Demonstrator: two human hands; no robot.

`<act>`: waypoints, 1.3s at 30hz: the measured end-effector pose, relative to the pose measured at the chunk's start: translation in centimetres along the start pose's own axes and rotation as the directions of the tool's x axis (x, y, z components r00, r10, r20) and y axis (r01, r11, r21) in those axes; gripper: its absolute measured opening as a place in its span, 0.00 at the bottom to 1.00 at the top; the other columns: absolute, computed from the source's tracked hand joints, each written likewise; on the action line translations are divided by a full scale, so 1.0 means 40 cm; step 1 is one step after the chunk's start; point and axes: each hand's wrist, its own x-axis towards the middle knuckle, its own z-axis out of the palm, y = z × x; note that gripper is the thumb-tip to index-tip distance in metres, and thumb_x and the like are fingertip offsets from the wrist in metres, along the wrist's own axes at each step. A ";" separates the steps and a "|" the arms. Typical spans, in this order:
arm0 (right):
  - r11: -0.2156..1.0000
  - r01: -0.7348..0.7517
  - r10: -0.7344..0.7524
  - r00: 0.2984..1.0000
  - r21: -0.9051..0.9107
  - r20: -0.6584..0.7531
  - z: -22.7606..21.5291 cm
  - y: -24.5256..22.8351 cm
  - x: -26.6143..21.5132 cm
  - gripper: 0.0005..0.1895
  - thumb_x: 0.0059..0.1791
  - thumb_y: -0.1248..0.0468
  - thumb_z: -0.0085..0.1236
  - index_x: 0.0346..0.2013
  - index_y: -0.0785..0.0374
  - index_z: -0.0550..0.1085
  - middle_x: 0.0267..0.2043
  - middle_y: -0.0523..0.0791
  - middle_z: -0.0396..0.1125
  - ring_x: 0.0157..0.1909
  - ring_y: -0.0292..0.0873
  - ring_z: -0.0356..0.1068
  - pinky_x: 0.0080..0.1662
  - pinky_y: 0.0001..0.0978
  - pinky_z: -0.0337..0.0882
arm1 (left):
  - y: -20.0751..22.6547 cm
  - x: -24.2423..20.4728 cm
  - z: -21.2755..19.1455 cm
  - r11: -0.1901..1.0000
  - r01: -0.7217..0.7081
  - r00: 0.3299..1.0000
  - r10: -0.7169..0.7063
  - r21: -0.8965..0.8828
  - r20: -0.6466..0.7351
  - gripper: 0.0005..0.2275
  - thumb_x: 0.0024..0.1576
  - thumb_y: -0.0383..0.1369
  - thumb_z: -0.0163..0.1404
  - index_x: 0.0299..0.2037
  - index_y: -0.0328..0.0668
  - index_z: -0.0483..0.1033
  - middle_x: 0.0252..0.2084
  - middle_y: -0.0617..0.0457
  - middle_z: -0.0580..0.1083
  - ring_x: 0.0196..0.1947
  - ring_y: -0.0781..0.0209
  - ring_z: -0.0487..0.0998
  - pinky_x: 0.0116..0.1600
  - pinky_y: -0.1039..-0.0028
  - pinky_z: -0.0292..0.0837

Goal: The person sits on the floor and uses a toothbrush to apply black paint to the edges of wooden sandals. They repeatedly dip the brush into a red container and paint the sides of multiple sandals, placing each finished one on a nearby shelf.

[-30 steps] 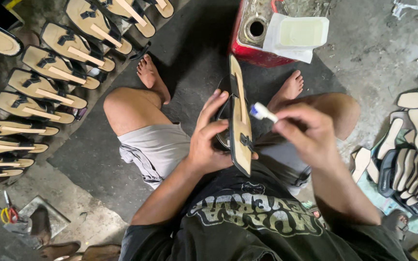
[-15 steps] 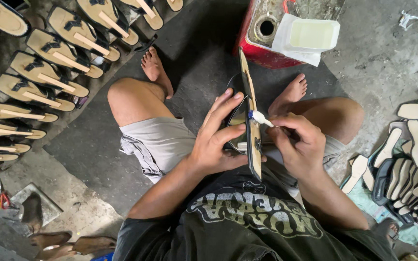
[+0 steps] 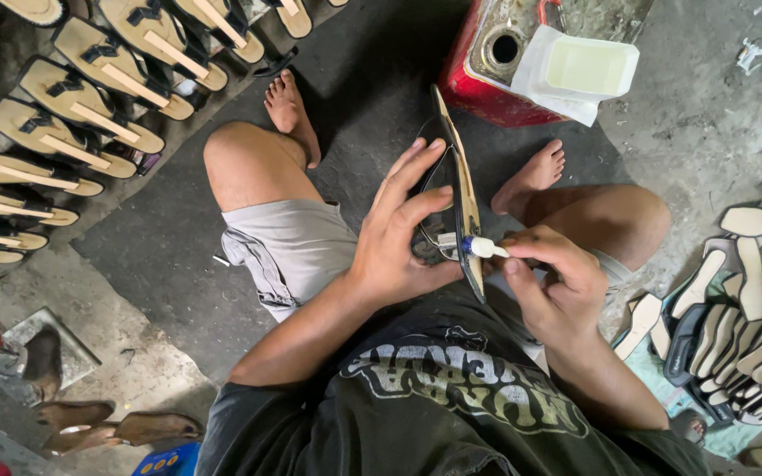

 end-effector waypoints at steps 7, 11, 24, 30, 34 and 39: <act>1.000 0.012 -0.013 1.000 -0.016 -0.007 -0.006 -0.005 -0.004 0.09 0.52 0.74 0.61 0.46 0.68 0.74 0.45 0.50 0.73 0.42 0.41 0.72 0.44 0.27 0.70 | 0.015 0.005 -0.006 0.998 0.064 0.998 -0.064 0.016 0.027 0.40 0.42 0.34 0.74 0.63 0.47 0.62 0.74 0.37 0.60 0.77 0.32 0.59 0.78 0.50 0.61; 0.999 0.042 -0.042 0.999 -0.031 -0.001 -0.011 -0.005 0.004 0.09 0.51 0.74 0.62 0.45 0.68 0.74 0.45 0.50 0.72 0.42 0.42 0.72 0.46 0.28 0.71 | 0.024 0.005 -0.006 0.991 0.091 0.995 -0.088 -0.093 0.037 0.43 0.42 0.38 0.76 0.66 0.47 0.60 0.74 0.39 0.60 0.77 0.37 0.60 0.76 0.54 0.60; 0.993 0.082 -0.084 0.996 -0.086 -0.019 -0.015 -0.014 0.013 0.08 0.52 0.73 0.63 0.45 0.67 0.74 0.44 0.50 0.73 0.41 0.42 0.73 0.45 0.29 0.72 | 0.045 0.007 -0.012 0.955 0.174 0.981 -0.146 -0.241 0.132 0.45 0.42 0.39 0.76 0.68 0.43 0.60 0.73 0.37 0.61 0.74 0.44 0.66 0.76 0.61 0.65; 0.993 0.084 -0.084 0.996 -0.086 0.001 -0.024 -0.021 0.000 0.07 0.54 0.72 0.62 0.46 0.68 0.74 0.43 0.51 0.72 0.42 0.43 0.73 0.45 0.30 0.72 | 0.048 0.007 -0.009 0.934 0.214 0.974 -0.182 -0.286 0.133 0.45 0.44 0.40 0.75 0.69 0.42 0.59 0.72 0.38 0.63 0.73 0.47 0.67 0.76 0.64 0.64; 0.996 0.082 -0.081 0.997 -0.045 0.021 -0.028 -0.015 -0.004 0.08 0.52 0.72 0.62 0.45 0.68 0.74 0.43 0.51 0.72 0.39 0.42 0.73 0.43 0.29 0.72 | 0.050 0.008 -0.012 0.923 0.229 0.971 -0.192 -0.309 0.145 0.44 0.46 0.39 0.75 0.68 0.41 0.57 0.71 0.40 0.63 0.73 0.50 0.67 0.76 0.66 0.63; 0.997 0.077 -0.077 0.997 -0.005 0.009 -0.034 -0.009 -0.009 0.08 0.53 0.72 0.61 0.46 0.68 0.73 0.43 0.51 0.72 0.41 0.42 0.72 0.45 0.29 0.72 | 0.057 0.003 -0.017 0.883 0.337 0.934 -0.271 -0.326 0.232 0.45 0.48 0.43 0.72 0.72 0.41 0.57 0.63 0.46 0.72 0.65 0.55 0.76 0.70 0.68 0.70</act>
